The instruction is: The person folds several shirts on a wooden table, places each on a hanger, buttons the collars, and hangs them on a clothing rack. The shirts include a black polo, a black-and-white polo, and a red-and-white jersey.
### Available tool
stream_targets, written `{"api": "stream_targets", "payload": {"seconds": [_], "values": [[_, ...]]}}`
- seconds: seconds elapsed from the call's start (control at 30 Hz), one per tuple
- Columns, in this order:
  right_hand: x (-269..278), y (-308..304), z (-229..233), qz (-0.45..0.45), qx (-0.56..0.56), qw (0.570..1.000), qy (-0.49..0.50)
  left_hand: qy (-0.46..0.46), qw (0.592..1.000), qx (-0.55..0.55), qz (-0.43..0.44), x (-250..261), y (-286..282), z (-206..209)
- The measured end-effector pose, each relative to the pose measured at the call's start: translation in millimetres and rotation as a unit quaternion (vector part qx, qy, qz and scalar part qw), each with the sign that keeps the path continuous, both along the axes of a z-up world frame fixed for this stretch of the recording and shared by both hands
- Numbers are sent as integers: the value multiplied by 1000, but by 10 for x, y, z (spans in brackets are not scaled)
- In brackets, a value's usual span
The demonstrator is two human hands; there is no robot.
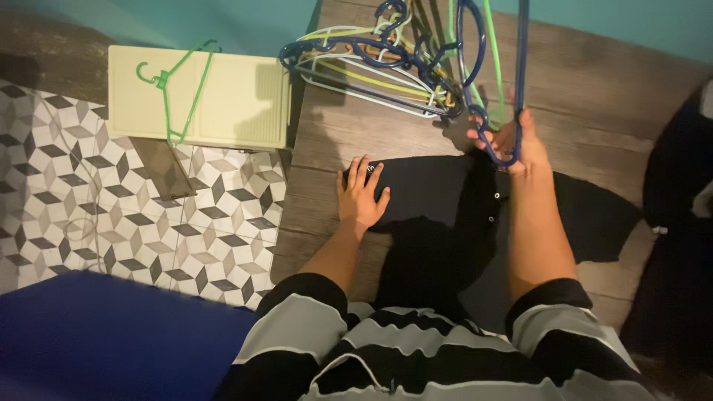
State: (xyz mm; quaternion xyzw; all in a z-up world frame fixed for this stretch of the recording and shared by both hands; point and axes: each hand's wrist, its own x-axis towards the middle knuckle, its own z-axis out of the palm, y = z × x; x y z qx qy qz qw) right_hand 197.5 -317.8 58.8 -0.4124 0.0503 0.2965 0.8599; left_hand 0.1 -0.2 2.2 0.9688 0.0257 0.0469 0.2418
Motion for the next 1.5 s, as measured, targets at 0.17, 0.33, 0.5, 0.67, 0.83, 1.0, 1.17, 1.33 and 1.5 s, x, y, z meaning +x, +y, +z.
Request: {"api": "stream_targets", "payload": {"seconds": [0.17,0.33,0.5,0.67,0.83,1.0,1.17,1.33,1.5], "values": [[-116,-167,-353,5,-6,1000,22,16,1000,5,-1,7,-10,7],[-187,-399,-515,-28,30,999,27,8,1000,8,-2,17,-7,18],[-340,-415,-55,-56,30,998,-6,20,1000,4,9,-6,-34,20],[-667,-511,508,-89,-91,976,-178,18,999,27,2,-1,-23,-69],[-1049,-1107,548,-104,-320,910,-241,14,999,49,0,-28,-28,-142],[-1473,-1635,673,-57,-675,633,-375,-10,998,69,-1,-75,-38,-137],[-1862,-2128,702,26,-766,543,-343,31,988,152,-1,19,-148,-35],[-2082,-2672,672,20,-778,528,-339,39,987,159,3,333,-650,209],[-2056,-3152,622,37,-792,498,-351,27,984,48,-169,768,-1510,310]]}}
